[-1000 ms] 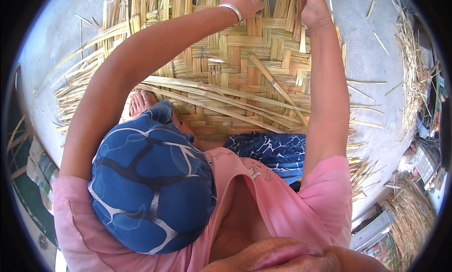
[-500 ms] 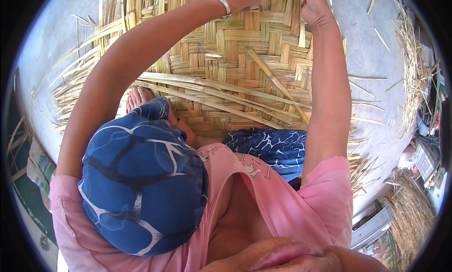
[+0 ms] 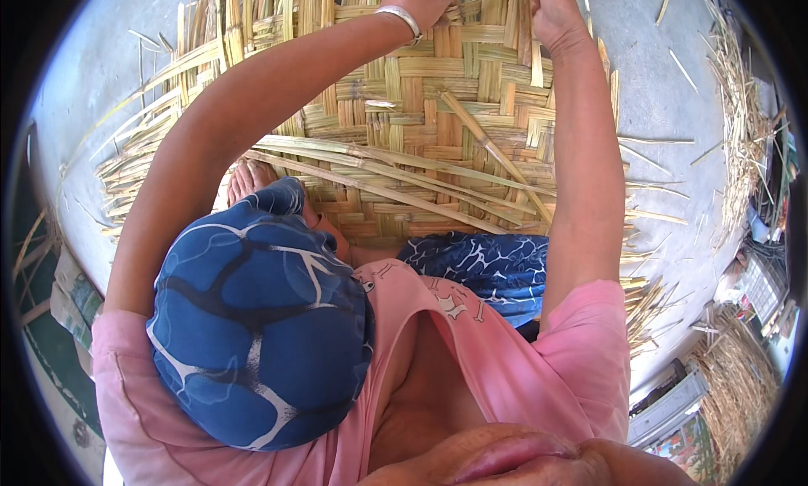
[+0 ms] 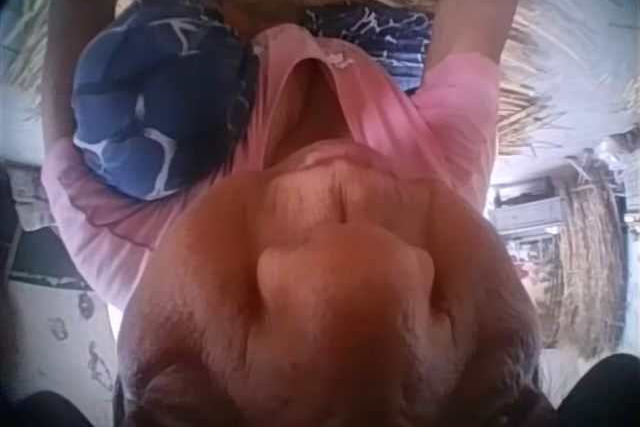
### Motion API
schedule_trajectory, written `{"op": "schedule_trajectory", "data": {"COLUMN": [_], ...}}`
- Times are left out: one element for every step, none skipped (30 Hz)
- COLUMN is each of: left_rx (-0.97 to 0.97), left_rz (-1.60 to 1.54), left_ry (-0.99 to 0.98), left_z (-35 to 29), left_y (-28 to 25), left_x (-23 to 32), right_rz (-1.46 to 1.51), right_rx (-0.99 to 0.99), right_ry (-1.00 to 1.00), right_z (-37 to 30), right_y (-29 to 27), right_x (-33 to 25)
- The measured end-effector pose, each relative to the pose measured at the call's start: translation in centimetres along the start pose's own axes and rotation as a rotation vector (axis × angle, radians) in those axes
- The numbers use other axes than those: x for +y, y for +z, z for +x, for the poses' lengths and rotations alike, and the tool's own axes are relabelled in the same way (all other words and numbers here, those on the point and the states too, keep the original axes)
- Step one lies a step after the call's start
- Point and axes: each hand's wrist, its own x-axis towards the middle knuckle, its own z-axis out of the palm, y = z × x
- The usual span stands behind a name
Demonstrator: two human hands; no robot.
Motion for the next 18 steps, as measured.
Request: {"op": "schedule_trajectory", "data": {"left_rx": [-0.029, -0.042, -0.049, -0.056, -0.061, -0.043, -0.026, -0.009, -0.008, -0.006, -0.007, 0.023, 0.053, 0.087, 0.121, 0.156, 0.187, 0.173], "left_rz": [0.17, 0.343, 0.413, 0.482, 0.552, 0.607, 0.662, 0.715, 0.71, 0.704, 0.698, 0.663, 0.627, 0.594, 0.613, 0.633, 0.651, 0.63], "left_ry": [-0.007, -0.015, 0.073, 0.161, 0.247, 0.254, 0.26, 0.268, 0.262, 0.257, 0.254, 0.277, 0.299, 0.319, 0.31, 0.301, 0.292, 0.274], "left_z": [-1.0, -1.9, -2.1, -2.2, -2.3, -2.2, -1.9, -1.9, -1.9, -2.1, -2.2, -2.0, -1.6, -1.2, -0.7, -0.1, 0.0, 0.0], "left_y": [0.0, -0.4, -0.3, -0.2, -0.1, -0.1, -0.2, -0.1, -0.1, 0.0, 0.1, 0.3, 0.5, 0.5, 0.5, 0.6, 0.6, 0.6], "left_x": [2.1, 3.7, 3.6, 3.2, 3.1, 3.0, 3.1, 3.3, 3.4, 3.5, 3.6, 3.3, 2.6, 1.9, 0.9, 0.0, 0.0, 0.0], "right_rz": [0.009, 0.016, 0.023, 0.021, 0.018, 0.016, 0.0, -0.016, -0.032, -0.02, -0.007, 0.006, 0.001, -0.005, -0.01, -0.004, 0.002, 0.008], "right_rx": [0.023, 0.031, 0.038, 0.031, 0.022, 0.014, 0.02, 0.027, 0.034, 0.031, 0.029, 0.027, -0.003, -0.038, -0.072, -0.06, -0.045, -0.03], "right_ry": [-0.022, -0.038, -0.054, -0.042, -0.028, -0.015, -0.026, -0.039, -0.051, -0.047, -0.045, -0.043, -0.038, -0.031, -0.026, -0.015, -0.005, 0.006], "right_z": [0.2, 0.6, 0.9, 1.1, 1.1, 1.2, 1.3, 1.2, 1.1, 1.0, 1.0, 1.0, 1.1, 1.3, 1.4, 1.4, 1.3, 1.1], "right_y": [-0.7, -0.9, -1.2, -1.6, -1.7, -1.7, -1.7, -1.6, -1.5, -1.4, -1.2, -1.2, -1.6, -2.0, -2.1, -2.0, -1.7, -1.4], "right_x": [0.0, 0.3, 0.5, 0.6, 0.6, 0.6, 0.7, 0.7, 0.7, 0.7, 0.7, 0.7, 0.8, 0.8, 0.8, 0.8, 0.8, 0.8]}}
